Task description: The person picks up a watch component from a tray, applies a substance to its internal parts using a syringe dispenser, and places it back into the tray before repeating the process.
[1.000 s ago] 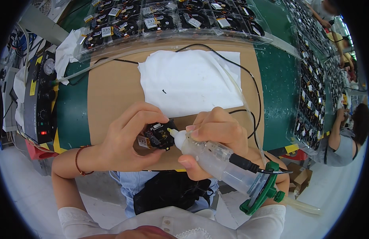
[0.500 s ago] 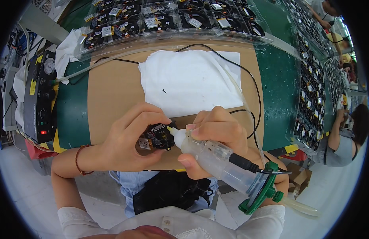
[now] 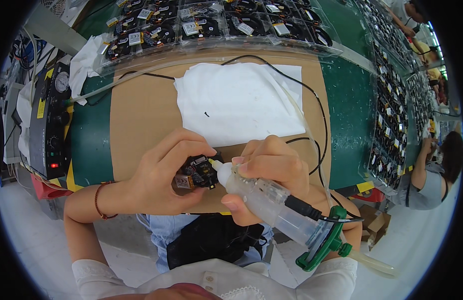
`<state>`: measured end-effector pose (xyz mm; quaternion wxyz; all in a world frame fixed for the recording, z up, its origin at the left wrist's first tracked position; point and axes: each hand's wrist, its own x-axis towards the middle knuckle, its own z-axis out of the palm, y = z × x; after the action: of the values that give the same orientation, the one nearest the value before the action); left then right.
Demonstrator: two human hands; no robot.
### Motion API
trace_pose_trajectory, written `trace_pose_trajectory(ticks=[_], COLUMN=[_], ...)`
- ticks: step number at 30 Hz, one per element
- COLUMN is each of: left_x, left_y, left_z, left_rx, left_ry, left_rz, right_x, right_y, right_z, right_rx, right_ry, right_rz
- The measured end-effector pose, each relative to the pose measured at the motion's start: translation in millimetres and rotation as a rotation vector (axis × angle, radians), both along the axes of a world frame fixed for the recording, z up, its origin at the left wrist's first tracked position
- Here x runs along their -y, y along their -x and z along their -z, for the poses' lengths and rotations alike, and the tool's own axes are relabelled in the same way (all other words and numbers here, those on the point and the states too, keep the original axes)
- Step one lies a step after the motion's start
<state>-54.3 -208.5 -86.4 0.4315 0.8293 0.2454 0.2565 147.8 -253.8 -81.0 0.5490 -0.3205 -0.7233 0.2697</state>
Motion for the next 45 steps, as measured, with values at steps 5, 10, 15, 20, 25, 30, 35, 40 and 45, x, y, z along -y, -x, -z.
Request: trace_pose_trajectory(ticks=[5, 10, 15, 20, 25, 30, 35, 40, 45], left_x=[-1.0, -0.8, -0.2, -0.5, -0.3, 0.0, 0.3, 0.1, 0.2], left_y=[-1.2, -0.9, -0.6, -1.7, -1.2, -1.9, -1.2, -2.0, -2.1], left_z=[0.2, -1.0, -0.3, 0.1, -0.1, -0.4, -0.2, -0.7, -0.5], left_rx=[0.012, 0.01, 0.004, 0.019, 0.01, 0.005, 0.009, 0.006, 0.008], left_ry=[-0.015, -0.019, -0.016, -0.016, -0.013, -0.006, -0.007, -0.009, -0.011], left_rz=[0.007, 0.014, 0.016, 0.019, 0.014, 0.015, 0.011, 0.014, 0.011], right_x=[-0.6, 0.1, 0.5, 0.7, -0.8, -1.0, 5.5, 0.8, -0.7], right_y=[0.5, 3.3, 3.3, 3.0, 4.7, 5.6, 5.8, 6.0, 6.4], right_z=[1.2, -0.9, -0.2, 0.8, -0.9, -1.8, -6.7, -3.6, -4.8], right_rx=[-0.031, -0.019, -0.006, -0.012, 0.01, 0.02, 0.127, 0.089, 0.059], right_ry=[-0.007, -0.013, -0.016, -0.012, -0.02, -0.032, 0.085, 0.03, -0.012], right_rz=[-0.004, 0.014, 0.011, -0.002, -0.002, 0.003, 0.041, 0.011, -0.024])
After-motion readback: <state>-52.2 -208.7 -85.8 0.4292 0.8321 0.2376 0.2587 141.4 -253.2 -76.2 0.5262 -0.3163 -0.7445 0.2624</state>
